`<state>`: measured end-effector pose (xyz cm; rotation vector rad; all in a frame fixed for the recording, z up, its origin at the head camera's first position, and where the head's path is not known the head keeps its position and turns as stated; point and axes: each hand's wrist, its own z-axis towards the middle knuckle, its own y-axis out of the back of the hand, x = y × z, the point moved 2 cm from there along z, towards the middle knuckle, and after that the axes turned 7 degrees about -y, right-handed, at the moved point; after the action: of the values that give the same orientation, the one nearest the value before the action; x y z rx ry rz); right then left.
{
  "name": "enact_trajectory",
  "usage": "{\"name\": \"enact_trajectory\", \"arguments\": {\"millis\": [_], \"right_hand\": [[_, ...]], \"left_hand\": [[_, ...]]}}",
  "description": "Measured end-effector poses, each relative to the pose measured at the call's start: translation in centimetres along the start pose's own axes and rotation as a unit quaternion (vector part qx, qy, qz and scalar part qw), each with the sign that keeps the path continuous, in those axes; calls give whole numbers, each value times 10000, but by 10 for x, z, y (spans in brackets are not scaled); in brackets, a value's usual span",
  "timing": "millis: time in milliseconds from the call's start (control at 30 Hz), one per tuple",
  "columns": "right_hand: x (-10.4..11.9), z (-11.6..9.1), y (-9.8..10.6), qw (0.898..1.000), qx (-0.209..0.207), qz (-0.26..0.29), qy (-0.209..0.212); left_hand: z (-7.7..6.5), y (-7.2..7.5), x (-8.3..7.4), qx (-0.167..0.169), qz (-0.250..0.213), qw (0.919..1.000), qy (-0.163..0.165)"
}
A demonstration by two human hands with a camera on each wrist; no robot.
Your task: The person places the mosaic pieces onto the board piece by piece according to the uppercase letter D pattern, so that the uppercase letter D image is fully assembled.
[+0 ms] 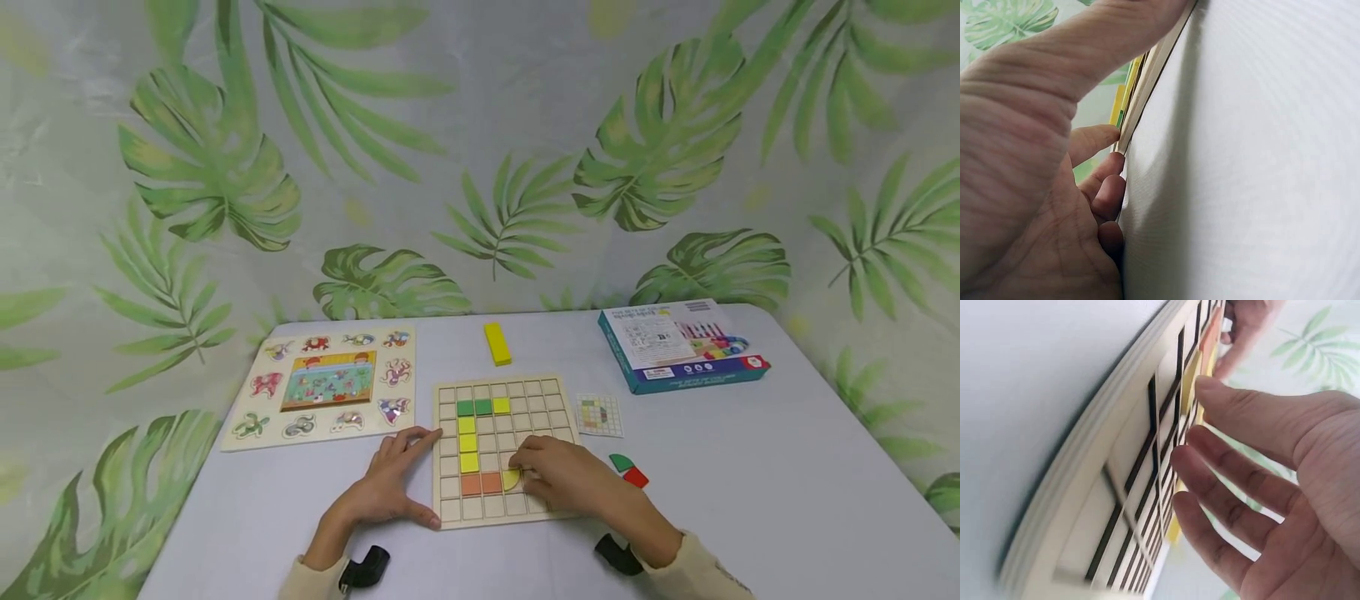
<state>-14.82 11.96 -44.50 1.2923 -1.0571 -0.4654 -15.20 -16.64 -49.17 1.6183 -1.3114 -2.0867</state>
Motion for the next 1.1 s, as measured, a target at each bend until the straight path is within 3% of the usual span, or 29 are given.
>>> {"name": "enact_trajectory", "arguments": {"millis": [200,400,633,867,1100], "right_hand": [[-16,-21,10,9999,-136,69,-40],[-35,-45,19,9991,19,219,-355],[-52,-71,22,9978,-104,65,-646],[-61,-87,21,9930,61,75,-1179],[-70,-91,18,9924,49,-6,-1226]], "left_hand": [[0,-1,3,16,45,10000,-67],[0,-1,0,20,19,9999,-165],[-1,1,-2,27,6,10000,-25],[-1,2,-3,21,-24,10000,-3],[-1,1,-2,30,9,10000,-25]]}}
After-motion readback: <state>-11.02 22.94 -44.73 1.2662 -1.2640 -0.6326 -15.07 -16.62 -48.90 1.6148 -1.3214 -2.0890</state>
